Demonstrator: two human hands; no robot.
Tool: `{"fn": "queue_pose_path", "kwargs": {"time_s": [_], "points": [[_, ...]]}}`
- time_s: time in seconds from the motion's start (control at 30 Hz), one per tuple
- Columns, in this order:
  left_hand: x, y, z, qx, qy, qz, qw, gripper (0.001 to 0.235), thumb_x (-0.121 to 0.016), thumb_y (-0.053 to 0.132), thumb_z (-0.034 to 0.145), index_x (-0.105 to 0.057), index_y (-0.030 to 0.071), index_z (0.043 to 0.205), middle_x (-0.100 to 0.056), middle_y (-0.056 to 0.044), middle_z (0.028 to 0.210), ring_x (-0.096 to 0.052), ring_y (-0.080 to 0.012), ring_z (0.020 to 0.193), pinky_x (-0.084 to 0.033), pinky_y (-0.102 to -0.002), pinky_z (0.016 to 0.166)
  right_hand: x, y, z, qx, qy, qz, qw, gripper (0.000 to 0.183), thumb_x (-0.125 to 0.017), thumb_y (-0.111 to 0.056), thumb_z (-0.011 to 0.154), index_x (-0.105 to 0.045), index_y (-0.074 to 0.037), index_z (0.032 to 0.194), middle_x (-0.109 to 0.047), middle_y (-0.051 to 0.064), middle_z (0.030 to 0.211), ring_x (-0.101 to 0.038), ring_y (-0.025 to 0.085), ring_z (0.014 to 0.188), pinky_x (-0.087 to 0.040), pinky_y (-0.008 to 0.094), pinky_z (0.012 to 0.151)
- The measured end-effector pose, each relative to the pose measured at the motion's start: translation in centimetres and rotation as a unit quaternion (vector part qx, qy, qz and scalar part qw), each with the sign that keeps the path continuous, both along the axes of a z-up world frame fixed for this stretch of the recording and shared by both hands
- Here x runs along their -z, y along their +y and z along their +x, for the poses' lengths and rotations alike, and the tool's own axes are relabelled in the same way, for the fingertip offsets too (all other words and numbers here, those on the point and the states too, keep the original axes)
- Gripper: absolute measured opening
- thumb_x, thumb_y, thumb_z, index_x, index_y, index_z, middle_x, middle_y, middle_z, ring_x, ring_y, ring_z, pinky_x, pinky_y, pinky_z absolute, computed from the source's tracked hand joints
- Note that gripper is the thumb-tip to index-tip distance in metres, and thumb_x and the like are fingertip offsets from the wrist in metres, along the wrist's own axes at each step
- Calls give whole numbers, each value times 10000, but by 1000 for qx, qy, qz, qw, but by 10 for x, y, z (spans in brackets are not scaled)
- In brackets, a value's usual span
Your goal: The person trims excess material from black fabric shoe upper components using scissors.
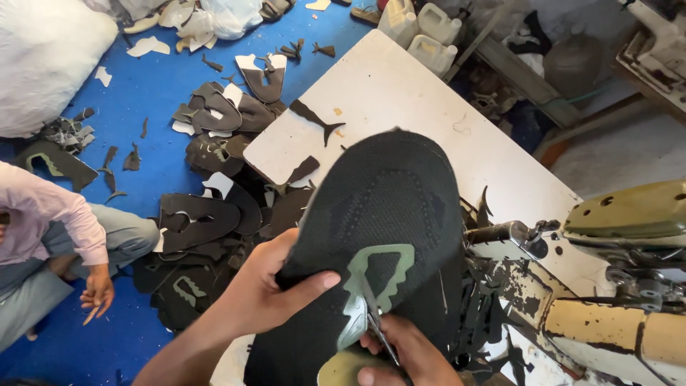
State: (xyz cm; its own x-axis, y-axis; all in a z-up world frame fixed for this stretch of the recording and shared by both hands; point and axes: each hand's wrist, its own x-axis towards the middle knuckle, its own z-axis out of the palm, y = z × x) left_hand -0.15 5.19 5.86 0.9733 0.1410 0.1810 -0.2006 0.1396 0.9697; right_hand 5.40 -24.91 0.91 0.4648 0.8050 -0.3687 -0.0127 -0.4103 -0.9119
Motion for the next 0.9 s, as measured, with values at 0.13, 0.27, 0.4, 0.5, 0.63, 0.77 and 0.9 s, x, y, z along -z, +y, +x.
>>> {"fn": "queue_pose_path", "kwargs": {"time_s": [0.13, 0.27, 0.4, 0.5, 0.63, 0.77, 0.9], "points": [[-4, -1, -6, -14, -8, 9, 1000, 324, -743, 20, 950, -649, -3, 1260, -777, -59, 1060, -727, -97, 956, -601, -273, 827, 7, 1, -10, 111, 54, -52, 991, 733, -843, -205, 798, -541, 2, 1433, -717, 148, 1156, -699, 247, 1108, -531, 410, 1019], [0, -15, -9, -41, 5, -48, 998, 356, -728, 11, 947, -623, -13, 1286, -762, -73, 1105, -706, -107, 993, -589, -275, 863, 49, -14, -25, 175, 102, 86, 975, 684, -798, -140, 850, -511, 65, 1436, -696, 213, 1076, -693, 284, 1072, -502, 432, 1019], [1, -23, -8, -71, 21, -133, 988, 399, -700, 23, 945, -567, -10, 1320, -744, -84, 1156, -701, -116, 1030, -590, -282, 882, 62, -16, -31, 249, 141, 49, 957, 615, -739, -150, 834, -564, 41, 1393, -740, 168, 958, -752, 232, 884, -586, 413, 855], [-4, -17, -7, -64, 22, -135, 989, 399, -697, 26, 948, -566, -16, 1322, -739, -85, 1155, -696, -112, 1027, -589, -282, 879, 35, -2, -19, 224, 132, 53, 964, 526, -760, -132, 824, -623, 25, 1307, -721, 124, 861, -703, 182, 753, -558, 366, 744], [-19, 0, -8, -32, 18, -55, 998, 382, -708, 38, 957, -592, -18, 1317, -743, -81, 1119, -686, -98, 997, -583, -270, 856, 15, 5, 7, 45, 87, 100, 990, 261, -788, -186, 934, -631, -6, 829, -522, -3, 642, -512, 106, 565, -364, 280, 553], [-24, 6, -6, -11, 25, -56, 998, 378, -712, 57, 956, -597, -13, 1309, -755, -83, 1095, -698, -100, 976, -584, -270, 835, 2, 12, 7, 28, 58, 67, 996, 293, -777, -241, 875, -628, -35, 730, -538, -17, 552, -514, 106, 494, -337, 296, 492], [-22, 9, -6, -23, 13, -27, 999, 382, -722, 79, 949, -591, 4, 1299, -749, -69, 1072, -700, -90, 958, -587, -269, 818, 0, 15, 6, 35, 60, 64, 996, 347, -780, -290, 902, -611, -42, 728, -514, -21, 555, -507, 117, 503, -347, 304, 511]]}}
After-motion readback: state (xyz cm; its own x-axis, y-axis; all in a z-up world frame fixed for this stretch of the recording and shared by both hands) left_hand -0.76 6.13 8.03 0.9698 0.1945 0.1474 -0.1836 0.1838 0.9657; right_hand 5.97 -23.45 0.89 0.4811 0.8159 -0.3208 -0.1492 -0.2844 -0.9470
